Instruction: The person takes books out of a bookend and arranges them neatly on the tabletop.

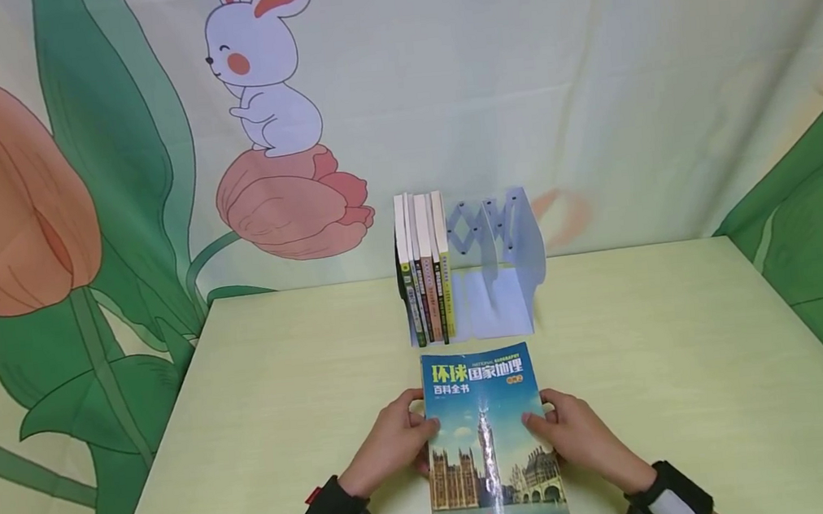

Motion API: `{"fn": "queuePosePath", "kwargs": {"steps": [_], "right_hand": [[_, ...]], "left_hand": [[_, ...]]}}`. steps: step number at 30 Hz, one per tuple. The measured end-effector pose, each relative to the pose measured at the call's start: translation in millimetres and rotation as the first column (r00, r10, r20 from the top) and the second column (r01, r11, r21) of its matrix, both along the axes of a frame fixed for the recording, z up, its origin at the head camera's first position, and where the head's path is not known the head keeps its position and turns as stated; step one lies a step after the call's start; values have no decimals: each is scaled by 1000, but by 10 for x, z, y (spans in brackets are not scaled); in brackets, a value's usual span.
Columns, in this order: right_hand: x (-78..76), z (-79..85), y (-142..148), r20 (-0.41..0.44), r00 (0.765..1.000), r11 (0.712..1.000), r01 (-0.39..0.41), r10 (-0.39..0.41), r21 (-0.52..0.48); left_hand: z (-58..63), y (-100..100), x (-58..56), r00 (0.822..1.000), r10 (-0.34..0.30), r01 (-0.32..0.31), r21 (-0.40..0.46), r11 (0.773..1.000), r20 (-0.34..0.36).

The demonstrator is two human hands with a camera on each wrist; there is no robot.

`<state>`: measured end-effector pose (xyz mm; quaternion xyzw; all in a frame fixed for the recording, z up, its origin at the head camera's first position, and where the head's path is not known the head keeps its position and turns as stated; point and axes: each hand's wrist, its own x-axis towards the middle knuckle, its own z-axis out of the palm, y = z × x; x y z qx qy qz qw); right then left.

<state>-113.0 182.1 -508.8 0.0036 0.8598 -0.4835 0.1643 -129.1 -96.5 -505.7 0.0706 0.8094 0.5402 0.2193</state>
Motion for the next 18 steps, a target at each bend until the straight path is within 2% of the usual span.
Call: {"fn": "queuePosePath", "kwargs": {"steps": [10, 18], "right_hand": [[-11, -73, 13, 7, 1000, 999, -17, 17, 31], [-18, -69, 40, 34, 999, 999, -32, 31, 39]], "left_hand": [[-95, 13, -23, 1000, 3, -2, -41, 999, 12], [-119, -13, -45, 1000, 4, -5, -64, 998, -2]]}}
